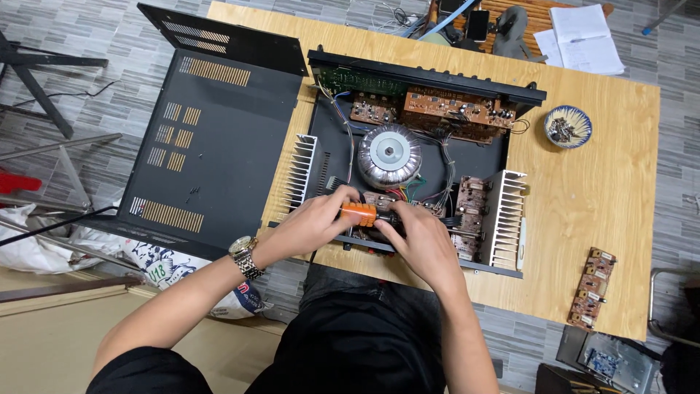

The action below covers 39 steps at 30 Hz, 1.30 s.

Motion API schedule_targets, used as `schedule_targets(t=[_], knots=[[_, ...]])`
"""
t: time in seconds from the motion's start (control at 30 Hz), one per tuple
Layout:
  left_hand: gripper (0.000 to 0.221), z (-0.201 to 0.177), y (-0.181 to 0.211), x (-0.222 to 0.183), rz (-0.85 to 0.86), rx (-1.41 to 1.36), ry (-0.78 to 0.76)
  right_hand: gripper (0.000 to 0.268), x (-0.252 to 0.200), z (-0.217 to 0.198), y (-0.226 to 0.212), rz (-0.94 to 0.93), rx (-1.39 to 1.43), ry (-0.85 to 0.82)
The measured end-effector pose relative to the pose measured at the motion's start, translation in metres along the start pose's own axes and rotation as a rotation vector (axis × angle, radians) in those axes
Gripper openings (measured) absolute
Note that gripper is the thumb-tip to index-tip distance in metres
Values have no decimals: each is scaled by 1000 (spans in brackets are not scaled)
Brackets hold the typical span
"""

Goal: Repairing an amplifier by disassembling internal components and using a screwdriver

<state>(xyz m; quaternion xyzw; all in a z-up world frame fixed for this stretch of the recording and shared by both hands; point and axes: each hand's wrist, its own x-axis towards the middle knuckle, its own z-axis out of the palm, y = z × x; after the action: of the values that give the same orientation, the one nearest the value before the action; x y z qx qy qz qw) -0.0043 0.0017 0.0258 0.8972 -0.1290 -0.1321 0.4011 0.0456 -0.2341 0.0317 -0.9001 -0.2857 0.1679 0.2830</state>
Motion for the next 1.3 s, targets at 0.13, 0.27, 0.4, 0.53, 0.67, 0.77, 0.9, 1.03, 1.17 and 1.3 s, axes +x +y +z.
schedule_targets(t=[0.13, 0.27, 0.4, 0.53, 0.67, 0.77, 0.9, 1.03, 1.17, 1.3], knots=[[30, 4, -8, 5, 39, 12, -19, 40, 0, -1, -1, 4, 19, 2], [38, 8, -9, 6, 189, 25, 73, 38, -1, -2, 0, -2, 15, 0], [37, -2, 8, 1, -29, -21, -16, 36, -1, 0, 2, 0, 15, 8], [30, 2, -5, 4, 50, -24, -6, 38, 0, 1, 2, 7, 17, 1], [42, 8, -9, 7, 208, 25, 100, 38, 3, 7, 9, -45, 17, 50], [40, 21, -27, 9, 106, 19, 62, 38, -2, 8, 11, -57, 30, 73], [26, 15, -20, 11, 140, 115, 78, 37, -4, -9, -2, -124, 76, 107], [38, 9, -15, 7, 204, 123, 93, 40, -4, 9, 14, -119, 55, 143], [35, 11, -17, 6, 17, 93, 31, 39, -3, 12, 16, -130, 50, 164], [28, 11, -16, 9, 69, 135, 37, 38, -2, 12, 17, -131, 60, 152]])
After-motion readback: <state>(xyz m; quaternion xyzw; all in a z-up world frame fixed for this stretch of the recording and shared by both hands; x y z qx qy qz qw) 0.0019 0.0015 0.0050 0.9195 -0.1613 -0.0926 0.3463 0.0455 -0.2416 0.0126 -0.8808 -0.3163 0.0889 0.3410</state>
